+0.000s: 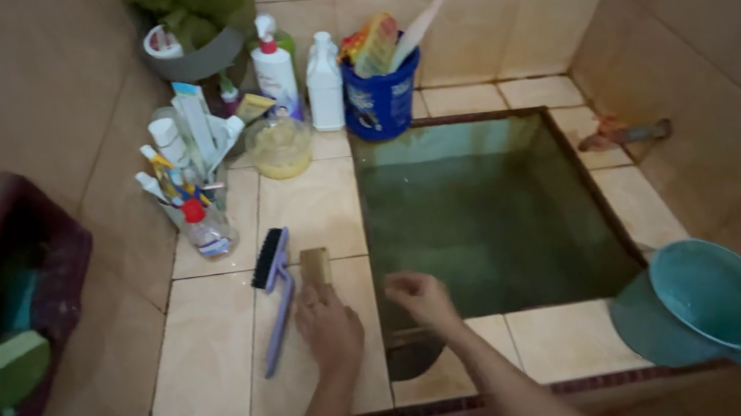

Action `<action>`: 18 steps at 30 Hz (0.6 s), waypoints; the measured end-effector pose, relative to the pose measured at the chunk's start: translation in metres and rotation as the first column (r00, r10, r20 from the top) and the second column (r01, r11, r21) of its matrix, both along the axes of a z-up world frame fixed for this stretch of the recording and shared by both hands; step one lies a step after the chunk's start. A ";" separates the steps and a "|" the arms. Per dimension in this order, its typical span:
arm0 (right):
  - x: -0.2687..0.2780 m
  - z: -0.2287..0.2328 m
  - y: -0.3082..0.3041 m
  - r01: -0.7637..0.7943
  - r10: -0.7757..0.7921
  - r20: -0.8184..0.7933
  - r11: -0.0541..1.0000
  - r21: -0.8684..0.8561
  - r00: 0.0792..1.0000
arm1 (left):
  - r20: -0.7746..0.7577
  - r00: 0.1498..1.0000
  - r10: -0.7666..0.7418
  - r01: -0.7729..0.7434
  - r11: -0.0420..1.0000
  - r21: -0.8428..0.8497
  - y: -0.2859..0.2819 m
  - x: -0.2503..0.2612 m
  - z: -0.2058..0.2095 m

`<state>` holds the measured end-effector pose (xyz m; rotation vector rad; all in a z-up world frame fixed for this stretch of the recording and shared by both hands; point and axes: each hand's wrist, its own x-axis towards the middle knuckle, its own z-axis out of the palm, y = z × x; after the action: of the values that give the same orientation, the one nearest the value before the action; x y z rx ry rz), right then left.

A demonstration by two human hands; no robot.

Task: Cleaning the tile edges and bathroom sink area with a brush and water.

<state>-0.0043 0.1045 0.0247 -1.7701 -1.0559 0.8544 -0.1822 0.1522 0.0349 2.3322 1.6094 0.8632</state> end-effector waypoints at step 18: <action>0.082 -0.045 0.095 -0.144 0.142 0.057 0.989 0.032 0.988 | -0.080 0.975 0.209 -0.224 0.917 -0.329 0.057 0.000 0.007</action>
<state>0.0777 0.1998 -0.0198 -1.7123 -1.2383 0.8725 -0.1822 0.2088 0.0419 1.9772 1.8900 0.5231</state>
